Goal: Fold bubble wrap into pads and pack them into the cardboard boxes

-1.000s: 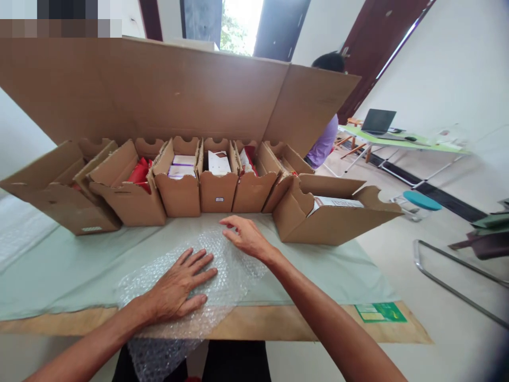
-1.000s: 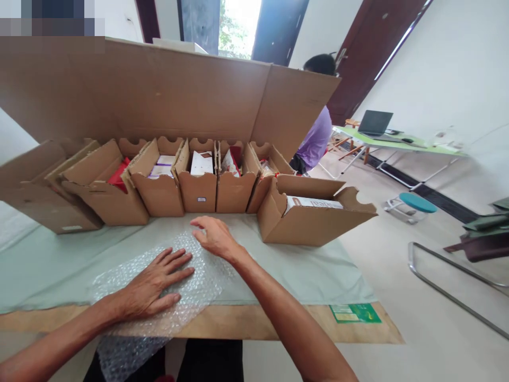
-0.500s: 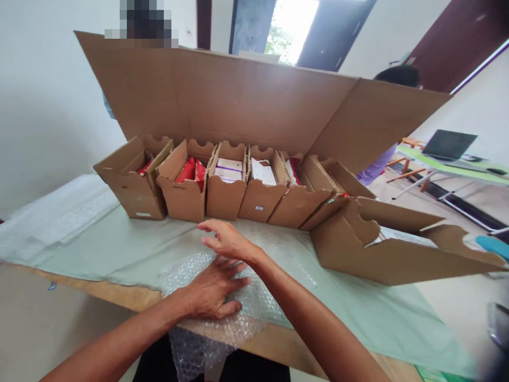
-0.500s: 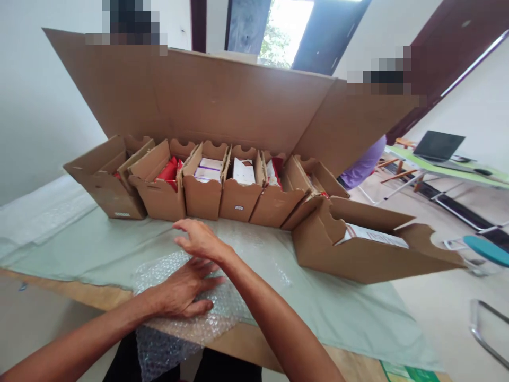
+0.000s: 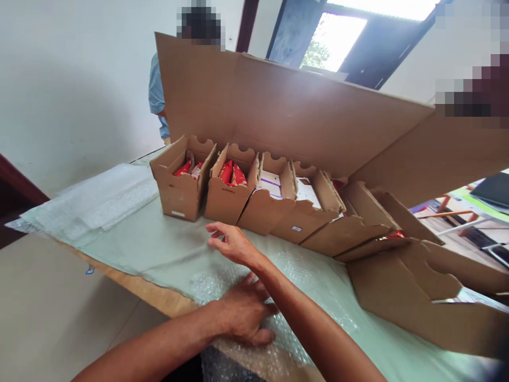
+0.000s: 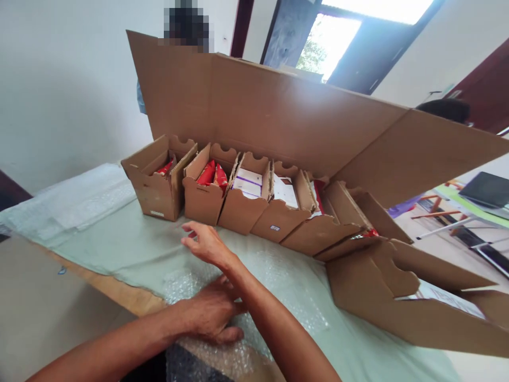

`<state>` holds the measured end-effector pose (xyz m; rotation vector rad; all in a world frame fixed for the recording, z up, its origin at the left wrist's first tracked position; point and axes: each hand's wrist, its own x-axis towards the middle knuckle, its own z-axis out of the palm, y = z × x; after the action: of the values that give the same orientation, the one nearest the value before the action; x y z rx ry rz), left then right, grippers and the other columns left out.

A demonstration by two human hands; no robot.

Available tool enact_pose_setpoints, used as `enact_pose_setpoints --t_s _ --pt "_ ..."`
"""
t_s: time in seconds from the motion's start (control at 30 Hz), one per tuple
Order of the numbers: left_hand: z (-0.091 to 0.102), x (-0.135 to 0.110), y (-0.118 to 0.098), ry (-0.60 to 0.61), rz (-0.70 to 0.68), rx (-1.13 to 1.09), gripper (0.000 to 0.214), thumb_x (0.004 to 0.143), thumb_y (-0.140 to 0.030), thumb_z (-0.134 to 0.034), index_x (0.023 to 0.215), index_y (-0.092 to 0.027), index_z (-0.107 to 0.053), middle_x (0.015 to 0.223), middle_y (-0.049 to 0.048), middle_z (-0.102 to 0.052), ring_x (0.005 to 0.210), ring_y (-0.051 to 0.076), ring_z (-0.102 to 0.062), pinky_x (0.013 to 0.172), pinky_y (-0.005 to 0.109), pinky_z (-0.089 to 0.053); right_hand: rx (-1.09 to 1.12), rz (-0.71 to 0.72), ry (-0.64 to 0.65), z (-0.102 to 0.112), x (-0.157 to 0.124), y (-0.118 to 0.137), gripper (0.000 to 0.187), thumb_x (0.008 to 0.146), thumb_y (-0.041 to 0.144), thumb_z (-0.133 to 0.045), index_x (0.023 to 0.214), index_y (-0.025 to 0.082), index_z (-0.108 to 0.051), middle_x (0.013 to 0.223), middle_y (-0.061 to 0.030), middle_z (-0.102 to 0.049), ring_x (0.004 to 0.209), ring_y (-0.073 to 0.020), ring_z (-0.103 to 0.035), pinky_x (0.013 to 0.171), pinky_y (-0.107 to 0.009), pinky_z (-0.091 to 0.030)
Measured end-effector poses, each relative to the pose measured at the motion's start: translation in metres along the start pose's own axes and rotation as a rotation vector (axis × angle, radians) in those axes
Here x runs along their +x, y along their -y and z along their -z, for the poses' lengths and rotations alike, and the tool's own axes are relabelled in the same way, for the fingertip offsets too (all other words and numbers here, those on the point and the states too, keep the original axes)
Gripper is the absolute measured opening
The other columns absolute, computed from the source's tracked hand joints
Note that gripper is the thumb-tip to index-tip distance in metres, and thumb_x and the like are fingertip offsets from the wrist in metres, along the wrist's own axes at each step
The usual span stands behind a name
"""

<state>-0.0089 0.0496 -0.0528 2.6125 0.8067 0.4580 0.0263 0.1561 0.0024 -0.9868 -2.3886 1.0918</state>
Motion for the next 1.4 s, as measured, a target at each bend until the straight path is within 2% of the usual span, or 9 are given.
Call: enact_pose_setpoints --t_s 0.17,0.4,0.47,0.63,0.73,0.83,1.0,1.2,1.4 --pt "0.001 0.004 0.0 0.035 0.066 -0.077 0.057 0.091 -0.047 -0.063 0.137 -0.015 -0.063 0.144 0.0157 -0.064 0.131 0.039 -0.06 0.109 0.046 -0.05 0.088 0.079 0.15 -0.031 0.047 0.028 0.049 0.089 0.017 -0.07 0.137 0.022 -0.06 0.132 -0.01 -0.07 0.105 -0.0218 -0.072 0.093 -0.038 -0.056" --pt "-0.011 0.006 0.003 0.0 0.11 -0.123 0.059 0.089 -0.046 -0.061 0.139 -0.016 -0.059 0.144 0.0161 -0.064 0.128 0.04 -0.061 0.109 0.05 -0.051 0.162 -0.09 -0.031 -0.045 0.086 0.026 0.068 0.09 0.015 -0.068 0.152 0.022 -0.042 0.149 -0.0141 -0.058 0.108 -0.0223 -0.071 0.098 -0.04 -0.054" --pt "-0.011 0.004 0.003 -0.019 0.081 -0.114 0.058 0.088 -0.047 -0.062 0.138 -0.017 -0.061 0.142 0.0148 -0.066 0.127 0.039 -0.062 0.108 0.047 -0.051 0.154 -0.116 -0.041 -0.041 0.076 0.023 0.066 0.089 0.015 -0.069 0.151 0.02 -0.045 0.148 -0.016 -0.059 0.103 -0.0227 -0.072 0.094 -0.04 -0.056" --pt "-0.005 0.0 0.0 -0.02 0.066 -0.078 0.06 0.09 -0.046 -0.062 0.14 -0.014 -0.062 0.143 0.0145 -0.065 0.132 0.039 -0.059 0.113 0.045 -0.047 0.134 -0.044 0.048 -0.021 0.013 0.01 0.028 0.09 0.019 -0.069 0.119 0.021 -0.072 0.114 -0.0056 -0.077 0.095 -0.0195 -0.073 0.085 -0.032 -0.055" --pt "-0.005 -0.002 0.0 0.019 0.068 -0.043 0.06 0.091 -0.051 -0.061 0.139 -0.016 -0.063 0.149 0.0163 -0.059 0.139 0.042 -0.052 0.12 0.055 -0.038 0.049 -0.068 -0.001 0.001 -0.018 -0.003 0.025 0.091 0.018 -0.068 0.116 0.019 -0.074 0.112 -0.0057 -0.078 0.096 -0.0192 -0.072 0.084 -0.031 -0.054" --pt "-0.007 -0.003 0.003 0.032 0.027 -0.015 0.061 0.091 -0.055 -0.061 0.14 -0.019 -0.062 0.156 0.0182 -0.052 0.147 0.042 -0.042 0.124 0.065 -0.025 -0.097 -0.127 -0.054 0.026 -0.023 -0.015 0.025 0.091 0.017 -0.068 0.115 0.018 -0.075 0.109 -0.0064 -0.079 0.099 -0.0211 -0.073 0.085 -0.031 -0.053" --pt "-0.008 -0.004 0.003 0.065 0.036 -0.009 0.064 0.092 -0.056 -0.063 0.146 -0.023 -0.057 0.164 0.0156 -0.043 0.155 0.038 -0.032 0.127 0.064 -0.017 -0.151 -0.167 -0.123 0.053 -0.02 -0.033 0.02 0.091 0.018 -0.069 0.109 0.02 -0.078 0.1 -0.0042 -0.08 0.098 -0.0223 -0.074 0.086 -0.031 -0.052" --pt "-0.007 -0.006 0.002 0.108 0.05 0.045 0.063 0.087 -0.04 -0.07 0.147 -0.026 -0.056 0.165 0.0109 -0.043 0.155 0.035 -0.032 0.128 0.063 -0.019 -0.147 -0.192 -0.208 0.066 -0.047 -0.052 0.032 0.091 0.02 -0.07 0.123 0.02 -0.073 0.11 -0.006 -0.079 0.105 -0.0238 -0.074 0.089 -0.032 -0.052" --pt "-0.011 -0.008 0.005 0.087 0.016 0.096 0.059 0.092 -0.044 -0.065 0.148 -0.029 -0.055 0.164 0.0084 -0.045 0.154 0.034 -0.034 0.127 0.062 -0.023 -0.122 -0.172 -0.259 0.064 -0.058 -0.054 0.033 0.093 0.021 -0.069 0.126 0.02 -0.07 0.117 -0.0066 -0.078 0.109 -0.023 -0.073 0.093 -0.032 -0.052"
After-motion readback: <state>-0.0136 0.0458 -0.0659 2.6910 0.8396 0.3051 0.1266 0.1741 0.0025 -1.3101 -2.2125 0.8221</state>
